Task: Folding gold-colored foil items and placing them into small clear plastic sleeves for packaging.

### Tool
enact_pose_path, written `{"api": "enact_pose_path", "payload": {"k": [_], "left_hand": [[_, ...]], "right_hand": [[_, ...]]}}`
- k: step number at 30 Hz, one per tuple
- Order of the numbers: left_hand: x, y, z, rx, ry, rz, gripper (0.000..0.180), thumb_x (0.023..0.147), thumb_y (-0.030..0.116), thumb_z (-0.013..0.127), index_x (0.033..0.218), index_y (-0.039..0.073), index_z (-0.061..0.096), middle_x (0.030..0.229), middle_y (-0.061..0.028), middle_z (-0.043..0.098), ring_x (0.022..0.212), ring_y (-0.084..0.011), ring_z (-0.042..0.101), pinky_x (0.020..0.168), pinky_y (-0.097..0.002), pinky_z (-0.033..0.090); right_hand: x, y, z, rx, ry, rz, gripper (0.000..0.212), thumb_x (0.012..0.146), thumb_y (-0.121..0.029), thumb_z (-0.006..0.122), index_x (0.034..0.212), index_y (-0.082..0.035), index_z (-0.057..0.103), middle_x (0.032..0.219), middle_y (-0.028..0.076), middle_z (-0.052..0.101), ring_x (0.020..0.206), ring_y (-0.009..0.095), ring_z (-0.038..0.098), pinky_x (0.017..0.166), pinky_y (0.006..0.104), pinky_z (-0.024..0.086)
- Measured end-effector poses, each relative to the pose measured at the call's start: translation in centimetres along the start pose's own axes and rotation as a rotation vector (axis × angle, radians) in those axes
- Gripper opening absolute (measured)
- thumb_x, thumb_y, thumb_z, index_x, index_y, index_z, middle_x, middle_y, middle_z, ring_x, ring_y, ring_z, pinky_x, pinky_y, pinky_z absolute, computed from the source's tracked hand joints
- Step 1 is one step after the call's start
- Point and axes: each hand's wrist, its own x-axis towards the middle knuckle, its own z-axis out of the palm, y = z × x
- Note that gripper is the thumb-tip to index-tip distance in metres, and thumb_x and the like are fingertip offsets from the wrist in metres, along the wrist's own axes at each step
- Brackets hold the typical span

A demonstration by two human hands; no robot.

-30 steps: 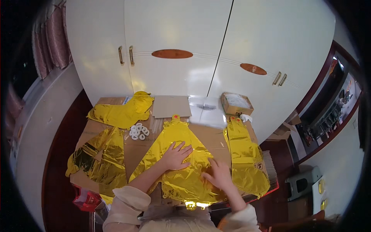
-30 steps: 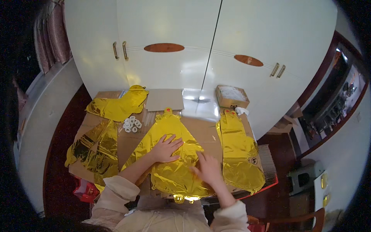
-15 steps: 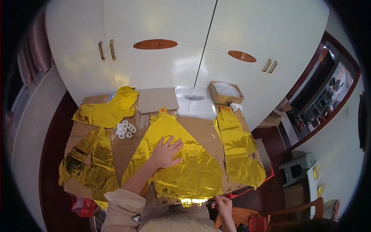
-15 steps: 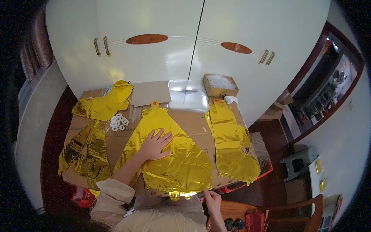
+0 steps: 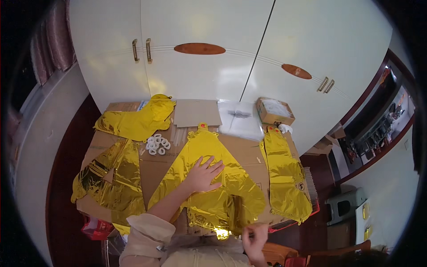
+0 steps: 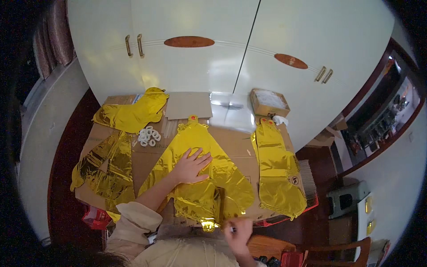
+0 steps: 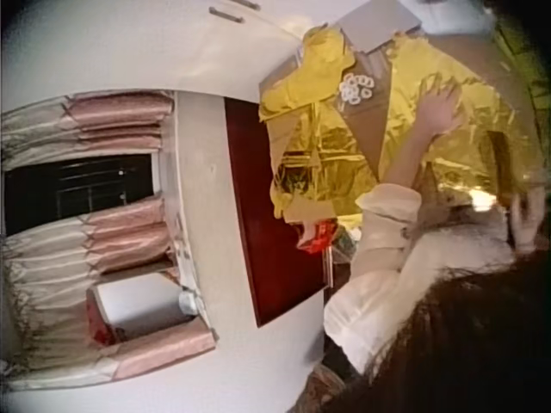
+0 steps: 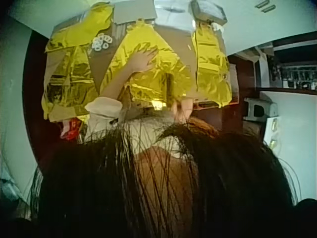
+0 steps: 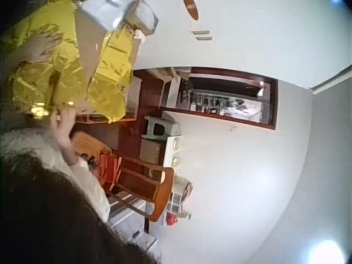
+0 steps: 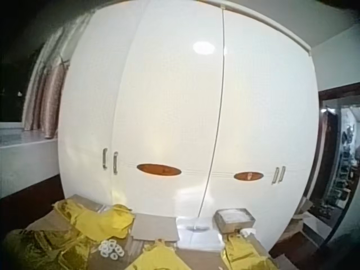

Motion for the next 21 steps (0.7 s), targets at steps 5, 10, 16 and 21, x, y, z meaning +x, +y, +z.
{"api": "enact_pose_path", "payload": {"k": [5, 10, 16, 21], "left_hand": [[0.1, 0.0, -0.2, -0.005, -0.027, -0.011, 0.071, 0.09, 0.059, 0.047, 0.145, 0.015, 0.041, 0.152, -0.0028, 0.039, 0.14, -0.031, 0.033, 0.113, -0.0573, 0.024], [0.2, 0.0, 0.0, -0.005, -0.049, -0.015, 0.071, 0.091, 0.059, 0.046, 0.146, 0.015, 0.04, 0.152, -0.0029, 0.038, 0.141, -0.0304, 0.032, 0.113, -0.0565, 0.022], [0.0, -0.1, 0.2, -0.025, 0.004, -0.002, 0.073, 0.09, 0.063, 0.045, 0.143, 0.013, 0.045, 0.151, -0.0037, 0.041, 0.14, -0.0325, 0.034, 0.112, -0.0589, 0.024], [0.0, 0.0, -0.1, -0.051, -0.007, 0.004, 0.09, 0.081, 0.076, 0.047, 0.142, 0.009, 0.046, 0.151, -0.0058, 0.041, 0.14, -0.0339, 0.033, 0.112, -0.0598, 0.023]], "right_hand": [[0.5, -3.5, 4.7, 0.118, -0.305, -0.287, 0.019, 0.073, -0.012, 0.072, 0.091, -0.012, 0.066, 0.091, 0.005, 0.062, 0.089, 0.022, 0.06, 0.082, 0.0389, 0.046], [0.0, -4.4, 8.0, 0.089, -0.42, -0.368, 0.025, 0.076, -0.015, 0.071, 0.102, -0.012, 0.07, 0.108, 0.004, 0.066, 0.108, 0.022, 0.062, 0.1, 0.041, 0.044], [-1.0, -4.1, 9.6, 0.0, -0.516, -0.435, 0.034, 0.082, -0.021, 0.066, 0.115, -0.013, 0.068, 0.119, 0.005, 0.065, 0.121, 0.022, 0.056, 0.107, 0.0447, 0.037], [-1.3, -4.0, 10.0, -0.026, -0.551, -0.431, 0.035, 0.083, -0.024, 0.064, 0.116, -0.016, 0.068, 0.121, 0.003, 0.065, 0.123, 0.023, 0.055, 0.109, 0.0493, 0.034]]}}
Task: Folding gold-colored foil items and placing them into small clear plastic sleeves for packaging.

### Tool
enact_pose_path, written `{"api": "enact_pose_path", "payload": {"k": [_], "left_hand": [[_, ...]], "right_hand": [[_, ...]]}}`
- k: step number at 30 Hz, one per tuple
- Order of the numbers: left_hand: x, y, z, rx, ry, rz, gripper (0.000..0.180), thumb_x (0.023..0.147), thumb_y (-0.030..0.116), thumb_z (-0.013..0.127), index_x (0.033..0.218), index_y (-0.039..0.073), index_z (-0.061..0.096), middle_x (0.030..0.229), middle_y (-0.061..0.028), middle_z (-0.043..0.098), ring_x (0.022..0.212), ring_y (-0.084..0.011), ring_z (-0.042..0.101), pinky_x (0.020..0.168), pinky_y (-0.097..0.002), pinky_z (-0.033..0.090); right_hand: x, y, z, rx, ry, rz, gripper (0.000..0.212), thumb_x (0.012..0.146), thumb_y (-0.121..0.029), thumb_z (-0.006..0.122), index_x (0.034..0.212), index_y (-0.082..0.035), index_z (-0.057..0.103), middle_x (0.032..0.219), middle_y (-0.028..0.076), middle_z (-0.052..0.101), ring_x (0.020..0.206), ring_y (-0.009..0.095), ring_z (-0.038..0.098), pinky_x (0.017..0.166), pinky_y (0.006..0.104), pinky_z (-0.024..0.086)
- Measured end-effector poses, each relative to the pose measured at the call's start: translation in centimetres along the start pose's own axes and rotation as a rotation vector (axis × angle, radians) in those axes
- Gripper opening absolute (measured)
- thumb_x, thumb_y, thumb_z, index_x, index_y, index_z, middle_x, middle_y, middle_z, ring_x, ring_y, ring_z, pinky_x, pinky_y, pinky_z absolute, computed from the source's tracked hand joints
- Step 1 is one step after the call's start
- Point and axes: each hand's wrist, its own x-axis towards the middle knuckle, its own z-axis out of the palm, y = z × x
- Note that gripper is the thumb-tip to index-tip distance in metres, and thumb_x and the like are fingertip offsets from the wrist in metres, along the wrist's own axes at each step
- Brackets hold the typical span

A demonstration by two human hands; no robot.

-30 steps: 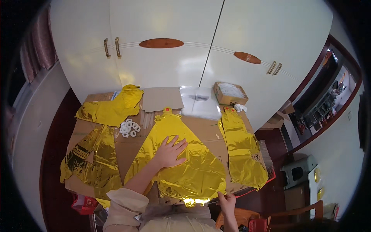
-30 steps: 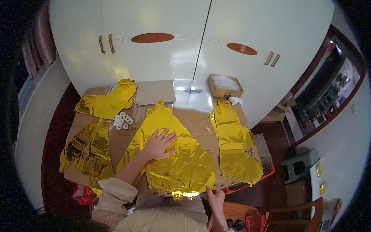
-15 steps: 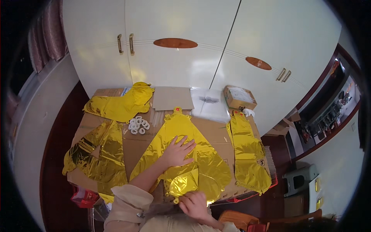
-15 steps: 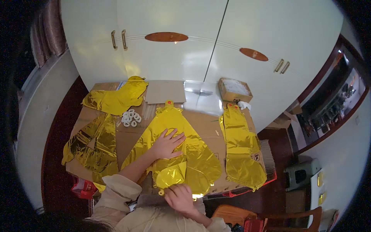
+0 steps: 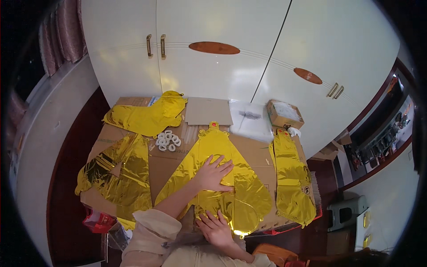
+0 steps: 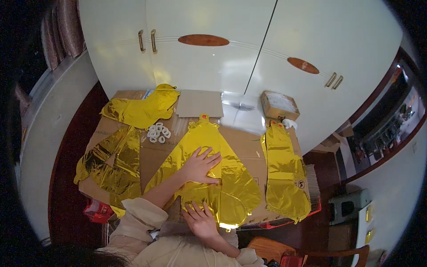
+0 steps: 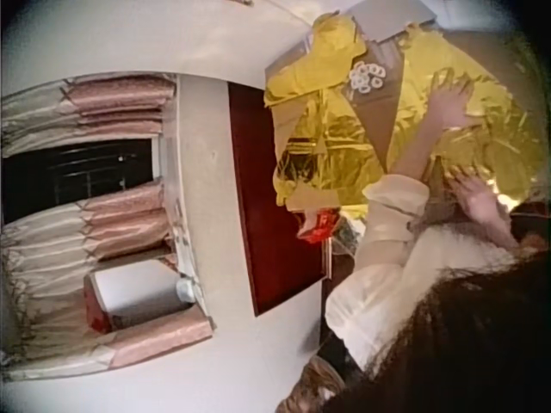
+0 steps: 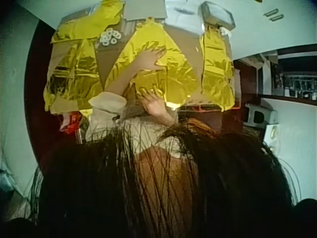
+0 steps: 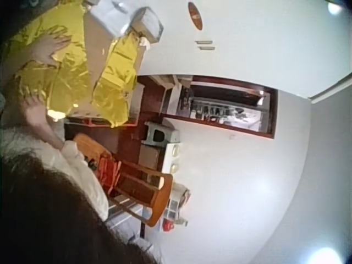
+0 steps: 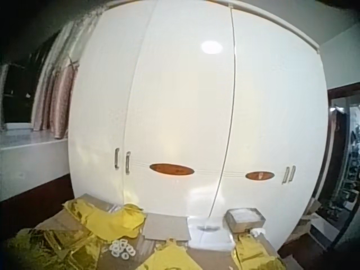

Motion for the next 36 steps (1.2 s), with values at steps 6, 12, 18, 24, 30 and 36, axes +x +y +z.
{"api": "enact_pose_path", "payload": {"k": [6, 12, 18, 24, 30, 36], "left_hand": [[0.0, -0.2, -0.4, 0.024, -0.026, 0.031, 0.104, 0.074, 0.085, 0.046, 0.143, 0.008, 0.044, 0.151, -0.0079, 0.039, 0.141, -0.0349, 0.032, 0.112, -0.0604, 0.022], [0.1, -0.4, 0.4, 0.007, -0.047, 0.023, 0.111, 0.069, 0.088, 0.048, 0.145, 0.007, 0.041, 0.152, -0.0085, 0.038, 0.142, -0.0357, 0.03, 0.112, -0.0612, 0.02], [0.0, -0.3, -0.6, -0.013, -0.12, 0.032, 0.119, 0.062, 0.088, 0.055, 0.147, 0.008, 0.036, 0.154, -0.0103, 0.033, 0.143, -0.0372, 0.026, 0.113, -0.0612, 0.018], [0.2, -0.2, -1.1, -0.003, -0.184, 0.029, 0.121, 0.06, 0.087, 0.057, 0.149, 0.008, 0.033, 0.156, -0.0089, 0.03, 0.145, -0.0363, 0.023, 0.115, -0.06, 0.014], [0.0, -0.3, -1.0, 0.008, -0.192, 0.019, 0.123, 0.059, 0.088, 0.058, 0.149, 0.008, 0.033, 0.157, -0.0088, 0.029, 0.145, -0.0362, 0.022, 0.115, -0.0601, 0.014], [0.3, -0.1, -1.2, 0.004, -0.194, 0.027, 0.122, 0.059, 0.088, 0.057, 0.149, 0.008, 0.032, 0.156, -0.0089, 0.029, 0.145, -0.036, 0.022, 0.115, -0.0604, 0.014]], "right_hand": [[-0.3, 0.4, 0.6, 0.001, -0.043, 0.012, 0.034, 0.083, -0.023, 0.064, 0.116, -0.018, 0.068, 0.123, 0.0, 0.064, 0.125, 0.022, 0.053, 0.111, 0.0506, 0.031], [-0.2, 0.3, 0.3, 0.028, -0.047, 0.029, 0.033, 0.083, -0.023, 0.063, 0.116, -0.018, 0.068, 0.121, 0.0, 0.065, 0.125, 0.021, 0.053, 0.111, 0.0515, 0.03], [-0.4, 0.4, 0.6, 0.049, -0.059, 0.036, 0.033, 0.083, -0.024, 0.065, 0.115, -0.017, 0.068, 0.122, -0.001, 0.065, 0.126, 0.019, 0.053, 0.111, 0.0519, 0.03], [-0.2, 0.2, -0.9, 0.262, -0.038, 0.091, 0.034, 0.085, -0.026, 0.065, 0.116, -0.013, 0.066, 0.123, 0.004, 0.064, 0.126, 0.022, 0.053, 0.109, 0.0523, 0.032], [-0.4, 6.3, -5.3, 0.106, 0.024, 0.175, 0.04, 0.088, -0.021, 0.064, 0.123, -0.004, 0.06, 0.127, 0.014, 0.06, 0.125, 0.031, 0.053, 0.106, 0.0514, 0.038], [-1.8, 8.0, -3.9, 0.017, -0.028, 0.208, 0.045, 0.089, -0.023, 0.063, 0.129, -0.002, 0.056, 0.135, 0.016, 0.054, 0.128, 0.033, 0.05, 0.107, 0.0515, 0.037]]}}
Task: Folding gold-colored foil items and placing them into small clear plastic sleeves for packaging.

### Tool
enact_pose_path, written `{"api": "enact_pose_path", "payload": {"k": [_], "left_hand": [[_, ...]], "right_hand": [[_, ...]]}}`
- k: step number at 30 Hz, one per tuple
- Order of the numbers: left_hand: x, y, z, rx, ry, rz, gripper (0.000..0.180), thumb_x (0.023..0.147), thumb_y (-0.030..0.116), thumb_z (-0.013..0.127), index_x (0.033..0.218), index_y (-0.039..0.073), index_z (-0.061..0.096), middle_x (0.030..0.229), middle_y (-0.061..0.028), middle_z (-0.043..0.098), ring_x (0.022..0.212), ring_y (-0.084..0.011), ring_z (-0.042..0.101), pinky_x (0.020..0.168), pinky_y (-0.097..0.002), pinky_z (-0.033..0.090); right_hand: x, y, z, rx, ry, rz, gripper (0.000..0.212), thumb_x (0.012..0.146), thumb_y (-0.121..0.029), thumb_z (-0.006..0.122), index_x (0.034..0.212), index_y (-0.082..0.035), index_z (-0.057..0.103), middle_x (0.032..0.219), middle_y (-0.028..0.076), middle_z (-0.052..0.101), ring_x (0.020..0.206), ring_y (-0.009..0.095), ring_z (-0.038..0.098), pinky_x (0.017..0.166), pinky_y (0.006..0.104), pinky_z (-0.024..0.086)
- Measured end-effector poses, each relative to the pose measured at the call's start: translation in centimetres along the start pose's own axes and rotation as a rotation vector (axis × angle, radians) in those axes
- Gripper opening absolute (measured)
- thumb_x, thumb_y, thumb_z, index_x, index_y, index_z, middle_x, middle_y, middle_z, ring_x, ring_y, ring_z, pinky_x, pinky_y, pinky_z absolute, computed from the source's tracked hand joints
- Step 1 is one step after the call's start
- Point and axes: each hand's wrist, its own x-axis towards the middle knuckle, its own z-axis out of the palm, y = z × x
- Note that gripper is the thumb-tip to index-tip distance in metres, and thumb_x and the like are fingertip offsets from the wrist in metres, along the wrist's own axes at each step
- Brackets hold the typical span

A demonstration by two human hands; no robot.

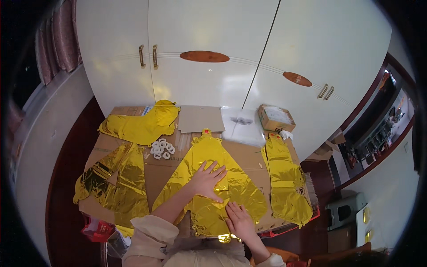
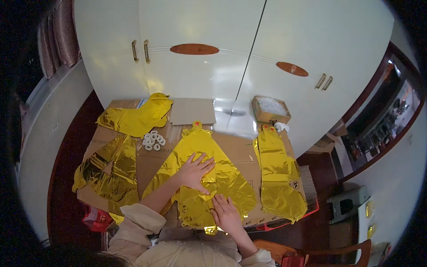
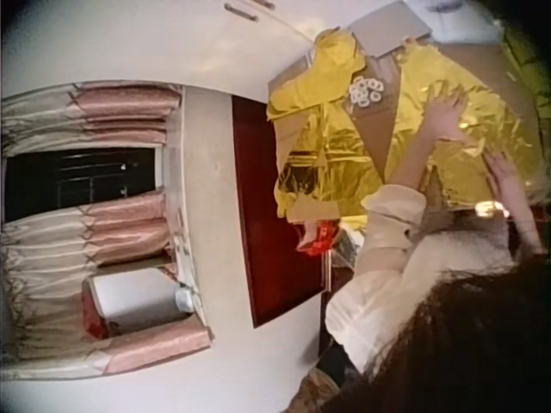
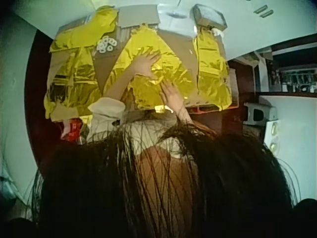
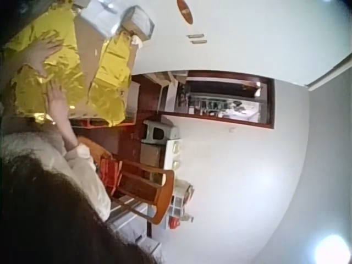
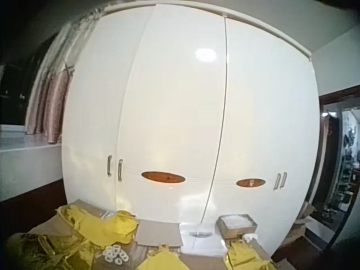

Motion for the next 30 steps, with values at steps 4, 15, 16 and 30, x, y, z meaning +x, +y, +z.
{"api": "enact_pose_path", "payload": {"k": [4, 15, 16, 30], "left_hand": [[-0.2, -0.1, 0.3, -0.004, 0.006, 0.001, 0.121, 0.06, 0.087, 0.057, 0.149, 0.008, 0.032, 0.156, -0.0093, 0.029, 0.145, -0.0364, 0.023, 0.115, -0.0604, 0.014], [-0.3, -0.2, 0.0, -0.004, 0.045, 0.019, 0.123, 0.058, 0.088, 0.058, 0.148, 0.008, 0.034, 0.155, -0.0107, 0.032, 0.144, -0.0378, 0.025, 0.114, -0.0617, 0.015], [-0.2, -0.2, 0.1, -0.008, 0.05, 0.021, 0.123, 0.058, 0.088, 0.058, 0.148, 0.008, 0.034, 0.155, -0.0108, 0.032, 0.144, -0.038, 0.025, 0.114, -0.0619, 0.015], [-0.2, -0.3, 0.7, -0.028, 0.096, 0.021, 0.121, 0.055, 0.085, 0.063, 0.146, 0.008, 0.039, 0.153, -0.0092, 0.036, 0.143, -0.0368, 0.027, 0.114, -0.0611, 0.018]], "right_hand": [[0.2, -0.6, -0.1, -0.02, -0.06, -0.027, 0.048, 0.091, -0.028, 0.061, 0.132, -0.003, 0.054, 0.139, 0.015, 0.051, 0.131, 0.033, 0.046, 0.11, 0.0518, 0.033], [1.0, -1.1, -0.6, -0.188, -0.121, -0.045, 0.052, 0.092, -0.042, 0.056, 0.138, -0.018, 0.052, 0.145, 0.006, 0.047, 0.132, 0.03, 0.044, 0.109, 0.0537, 0.03], [1.0, -1.0, -0.5, -0.191, -0.12, -0.043, 0.053, 0.092, -0.042, 0.056, 0.139, -0.018, 0.051, 0.145, 0.006, 0.048, 0.132, 0.03, 0.044, 0.11, 0.0539, 0.029], [1.3, 1.5, -1.3, -0.159, -0.167, -0.037, 0.081, 0.077, -0.062, 0.065, 0.14, -0.014, 0.048, 0.145, 0.005, 0.046, 0.138, 0.035, 0.036, 0.112, 0.0618, 0.022]]}}
